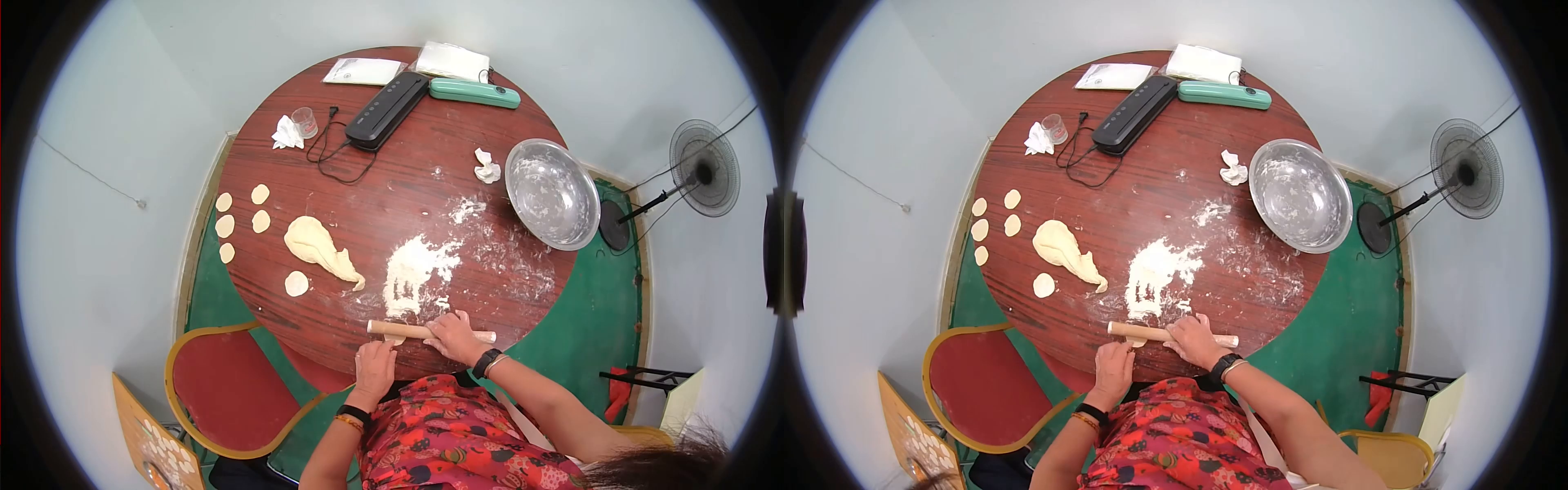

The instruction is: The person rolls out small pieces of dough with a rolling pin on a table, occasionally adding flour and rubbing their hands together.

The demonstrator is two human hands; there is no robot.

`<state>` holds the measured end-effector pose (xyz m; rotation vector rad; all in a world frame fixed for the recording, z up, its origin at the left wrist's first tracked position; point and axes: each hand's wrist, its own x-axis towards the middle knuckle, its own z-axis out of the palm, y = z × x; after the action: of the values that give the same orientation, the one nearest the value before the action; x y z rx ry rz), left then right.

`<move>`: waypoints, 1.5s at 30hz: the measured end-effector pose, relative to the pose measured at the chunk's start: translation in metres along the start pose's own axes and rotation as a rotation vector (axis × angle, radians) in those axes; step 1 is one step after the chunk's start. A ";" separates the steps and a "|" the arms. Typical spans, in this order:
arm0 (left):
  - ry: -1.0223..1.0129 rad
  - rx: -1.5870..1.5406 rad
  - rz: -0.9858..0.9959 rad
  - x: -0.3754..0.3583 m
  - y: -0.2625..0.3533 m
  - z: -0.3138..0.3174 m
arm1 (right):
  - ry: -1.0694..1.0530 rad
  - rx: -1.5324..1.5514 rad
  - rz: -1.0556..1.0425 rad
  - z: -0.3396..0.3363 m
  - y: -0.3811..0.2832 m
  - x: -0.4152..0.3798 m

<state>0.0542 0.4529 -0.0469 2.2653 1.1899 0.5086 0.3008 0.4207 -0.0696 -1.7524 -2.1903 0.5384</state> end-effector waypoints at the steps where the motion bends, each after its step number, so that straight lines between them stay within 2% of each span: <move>1: 0.029 0.024 0.003 0.002 -0.003 -0.001 | 0.004 -0.008 -0.017 0.002 -0.003 -0.002; 5: 0.004 0.162 -0.001 0.020 -0.009 -0.004 | -0.044 -0.041 -0.024 0.006 -0.011 -0.008; 8: -0.279 0.232 -0.086 0.024 -0.034 0.011 | -0.058 -0.044 0.033 -0.001 -0.019 -0.009; 14: -0.367 0.293 -0.110 0.045 -0.030 0.004 | 0.021 -0.204 0.158 -0.003 -0.022 -0.004; 20: -0.441 0.318 -0.119 0.074 -0.031 -0.003 | 0.045 -0.217 0.192 -0.003 -0.016 0.008; 26: -0.350 0.331 -0.126 0.093 -0.038 0.004 | 0.065 -0.185 0.219 0.005 -0.002 0.019; 29: -0.289 0.318 -0.170 0.097 -0.037 0.010 | 0.115 -0.032 0.096 -0.003 0.005 0.020; 32: -0.136 0.320 -0.137 0.083 -0.029 0.010 | 0.008 -0.037 0.023 0.000 0.012 0.019; 36: 0.057 0.026 0.004 0.043 -0.035 0.011 | 0.048 0.010 0.047 0.005 0.012 0.021; 39: -0.208 0.056 0.084 0.031 -0.035 0.004 | 0.043 0.100 0.099 0.003 0.013 0.021; 43: -0.217 0.101 0.144 0.027 -0.031 0.008 | 0.082 0.146 0.135 -0.002 0.013 0.021; 45: -0.271 0.094 0.086 0.028 -0.028 0.010 | 0.085 0.140 0.148 -0.002 0.014 0.020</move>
<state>0.0564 0.4871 -0.0694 2.3816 1.0025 0.1705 0.3094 0.4430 -0.0742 -1.8363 -1.9281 0.6234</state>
